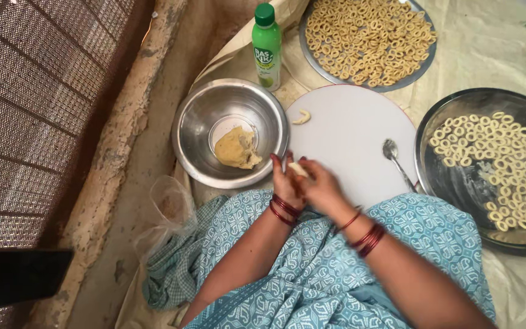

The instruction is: The person rolls small pieces of dough into thin ropes on a white board, then joins the ends to form ring shapes and places them on a metal tray. The process is repeated continuously with dough taken from a metal bowl.

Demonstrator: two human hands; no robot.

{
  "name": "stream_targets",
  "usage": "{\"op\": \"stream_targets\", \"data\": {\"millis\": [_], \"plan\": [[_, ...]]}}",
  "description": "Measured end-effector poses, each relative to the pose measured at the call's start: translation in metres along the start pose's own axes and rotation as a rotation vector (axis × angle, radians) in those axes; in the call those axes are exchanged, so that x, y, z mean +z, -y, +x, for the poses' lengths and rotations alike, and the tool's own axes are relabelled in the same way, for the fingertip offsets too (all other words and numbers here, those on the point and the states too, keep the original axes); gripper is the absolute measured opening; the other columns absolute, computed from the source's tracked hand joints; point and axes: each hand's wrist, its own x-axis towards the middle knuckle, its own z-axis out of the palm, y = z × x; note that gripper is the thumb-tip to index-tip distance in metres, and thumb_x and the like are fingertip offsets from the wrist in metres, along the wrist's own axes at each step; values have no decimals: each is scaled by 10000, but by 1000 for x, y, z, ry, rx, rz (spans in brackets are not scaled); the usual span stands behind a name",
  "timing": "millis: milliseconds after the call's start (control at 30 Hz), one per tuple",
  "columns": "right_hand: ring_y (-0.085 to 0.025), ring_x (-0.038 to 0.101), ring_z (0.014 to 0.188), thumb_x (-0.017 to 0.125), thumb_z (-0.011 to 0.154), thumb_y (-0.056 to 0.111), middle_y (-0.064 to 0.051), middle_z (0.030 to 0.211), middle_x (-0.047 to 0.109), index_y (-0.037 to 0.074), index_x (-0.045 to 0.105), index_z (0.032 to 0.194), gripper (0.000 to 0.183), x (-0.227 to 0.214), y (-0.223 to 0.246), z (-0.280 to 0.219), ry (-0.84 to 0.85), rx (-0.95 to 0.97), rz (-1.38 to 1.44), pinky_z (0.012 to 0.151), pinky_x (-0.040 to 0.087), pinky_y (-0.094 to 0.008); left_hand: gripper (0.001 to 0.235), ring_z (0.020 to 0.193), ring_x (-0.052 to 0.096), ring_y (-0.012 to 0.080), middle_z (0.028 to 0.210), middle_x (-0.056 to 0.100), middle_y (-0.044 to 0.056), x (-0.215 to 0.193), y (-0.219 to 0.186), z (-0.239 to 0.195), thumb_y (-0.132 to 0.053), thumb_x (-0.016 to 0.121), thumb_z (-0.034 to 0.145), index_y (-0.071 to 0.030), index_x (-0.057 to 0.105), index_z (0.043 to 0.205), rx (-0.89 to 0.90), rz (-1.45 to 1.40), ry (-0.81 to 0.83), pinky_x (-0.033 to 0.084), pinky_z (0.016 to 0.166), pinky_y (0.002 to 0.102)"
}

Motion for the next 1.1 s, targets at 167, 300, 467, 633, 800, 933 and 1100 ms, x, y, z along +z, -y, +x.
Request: {"op": "stream_targets", "data": {"millis": [167,300,467,633,800,933,1100], "plan": [[-207,747,983,663,917,157,-125,1094,781,69,731,1194,298,-84,1,44,152,9,-280,881,576,-347,1041,1257,418,215,1512,411,30,15,3,-13,-910,319,838,-314,169,1678,36,451,19,338,980,443],[-233,723,1024,599,1011,156,-141,1128,763,65,717,1227,262,-151,-25,61,-51,-74,-209,902,547,-348,918,1327,480,255,1564,446,71,17,-2,-13,-805,366,900,-264,266,1636,174,642,-128,432,1033,477],[-319,717,1023,654,992,196,-184,1090,748,88,753,1190,247,-198,-62,67,-270,132,-454,897,549,-400,710,1193,556,290,1421,549,120,49,-19,-10,-561,510,957,-178,404,1545,86,703,-232,488,925,456],[-354,723,976,690,942,204,-176,1069,754,105,751,1167,253,-178,-71,77,-108,146,-583,865,568,-445,582,1174,593,231,1372,593,83,134,-28,30,-373,522,1000,-148,404,1524,217,743,86,516,946,389],[-362,694,923,757,794,147,-156,1000,719,117,761,1075,282,-147,-33,76,2,-18,-935,833,549,-467,474,1061,632,217,1273,654,104,163,-42,77,-328,552,1043,-67,519,1437,183,518,172,514,879,344],[-350,678,945,698,854,111,-118,1025,718,130,755,1094,247,-133,-6,84,42,-18,-825,834,542,-470,398,891,652,164,1100,740,71,123,-61,93,-336,570,1019,-51,654,1284,87,656,-35,515,777,295],[-374,644,1084,611,888,37,-162,1205,700,54,698,1264,387,-114,1,99,56,-207,-627,944,532,-445,325,939,649,122,1103,736,50,106,-97,111,-290,565,1071,-55,664,1272,327,664,70,539,852,275]]}}
